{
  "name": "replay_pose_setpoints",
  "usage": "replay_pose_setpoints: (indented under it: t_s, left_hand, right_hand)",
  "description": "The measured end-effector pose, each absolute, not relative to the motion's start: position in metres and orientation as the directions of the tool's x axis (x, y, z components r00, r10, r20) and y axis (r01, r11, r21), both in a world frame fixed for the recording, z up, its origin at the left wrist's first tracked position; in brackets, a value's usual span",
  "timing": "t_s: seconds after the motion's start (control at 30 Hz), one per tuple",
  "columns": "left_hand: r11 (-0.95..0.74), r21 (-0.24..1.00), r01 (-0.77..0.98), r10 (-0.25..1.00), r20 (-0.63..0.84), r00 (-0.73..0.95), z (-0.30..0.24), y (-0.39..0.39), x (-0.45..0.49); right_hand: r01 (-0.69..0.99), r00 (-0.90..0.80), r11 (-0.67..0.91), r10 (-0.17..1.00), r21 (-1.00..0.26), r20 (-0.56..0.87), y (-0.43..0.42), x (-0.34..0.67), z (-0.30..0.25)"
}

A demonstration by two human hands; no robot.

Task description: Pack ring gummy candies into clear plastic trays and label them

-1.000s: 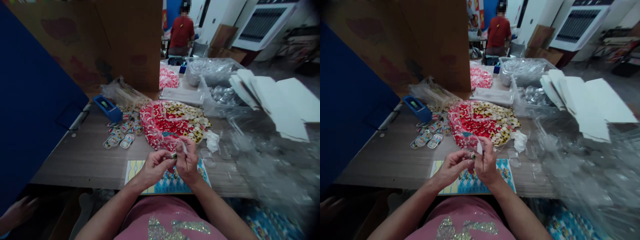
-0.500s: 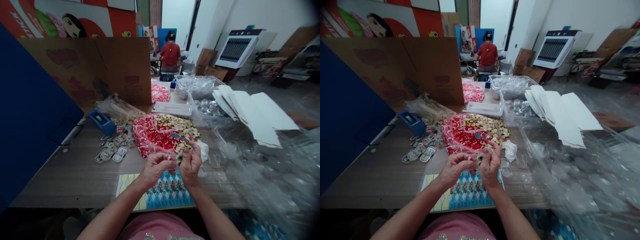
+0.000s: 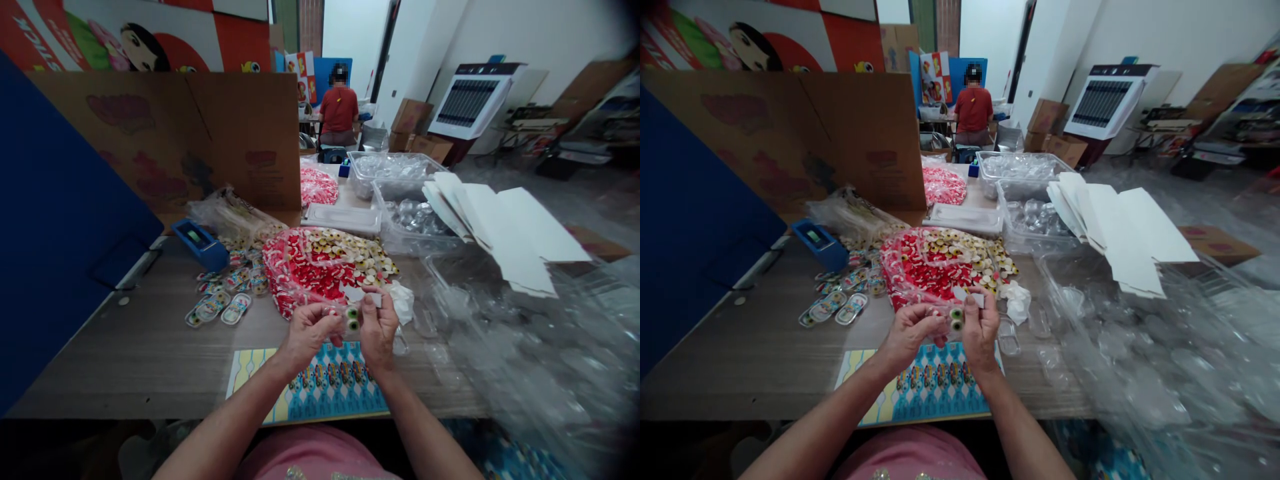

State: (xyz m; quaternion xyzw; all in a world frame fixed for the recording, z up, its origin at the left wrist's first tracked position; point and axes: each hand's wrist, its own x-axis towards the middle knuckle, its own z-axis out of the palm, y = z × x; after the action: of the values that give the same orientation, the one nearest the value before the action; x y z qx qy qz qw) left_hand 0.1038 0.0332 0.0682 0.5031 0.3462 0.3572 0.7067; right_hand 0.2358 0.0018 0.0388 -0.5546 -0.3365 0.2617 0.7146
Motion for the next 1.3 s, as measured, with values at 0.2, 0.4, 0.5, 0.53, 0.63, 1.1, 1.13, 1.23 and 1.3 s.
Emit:
replay_pose_setpoints:
  t_s: [0.2, 0.4, 0.5, 0.53, 0.63, 1.1, 1.13, 1.23, 1.3]
  left_hand:
    - [0.297, 0.944, -0.142, 0.844, -0.189, 0.502, 0.060, 0.033, 0.092]
    - [0.409, 0.904, -0.121, 0.794, -0.287, 0.535, 0.047, 0.023, 0.093]
    - [0.476, 0.873, -0.106, 0.758, -0.346, 0.552, 0.041, 0.017, 0.095]
    - [0.494, 0.862, -0.111, 0.752, -0.360, 0.552, 0.040, 0.016, 0.096]
    - [0.524, 0.838, -0.153, 0.756, -0.374, 0.537, 0.038, 0.016, 0.097]
    - [0.478, 0.814, -0.330, 0.839, -0.313, 0.445, 0.040, 0.022, 0.094]
    - [0.479, 0.811, -0.335, 0.840, -0.314, 0.442, 0.041, 0.023, 0.094]
    - [0.485, 0.795, -0.363, 0.841, -0.310, 0.444, 0.044, 0.025, 0.092]
    - [0.497, 0.785, -0.370, 0.835, -0.317, 0.450, 0.044, 0.026, 0.090]
  right_hand:
    - [0.017, 0.643, 0.269, 0.735, -0.963, 0.217, 0.004, 0.269, 0.031]
    - [0.176, 0.591, 0.316, 0.724, -0.932, 0.357, 0.006, 0.274, 0.032]
    - [0.201, 0.524, 0.356, 0.748, -0.912, 0.408, 0.003, 0.269, 0.040]
    - [0.215, 0.496, 0.363, 0.760, -0.907, 0.421, 0.000, 0.267, 0.044]
    - [0.406, 0.341, 0.403, 0.766, -0.820, 0.545, -0.012, 0.262, 0.050]
    - [0.755, -0.225, 0.603, 0.609, -0.259, 0.760, -0.047, 0.245, 0.040]
    - [0.754, -0.236, 0.607, 0.606, -0.250, 0.760, -0.047, 0.244, 0.040]
    - [0.754, -0.250, 0.614, 0.598, -0.235, 0.762, -0.048, 0.244, 0.039]
    - [0.752, -0.249, 0.613, 0.603, -0.241, 0.758, -0.047, 0.244, 0.038]
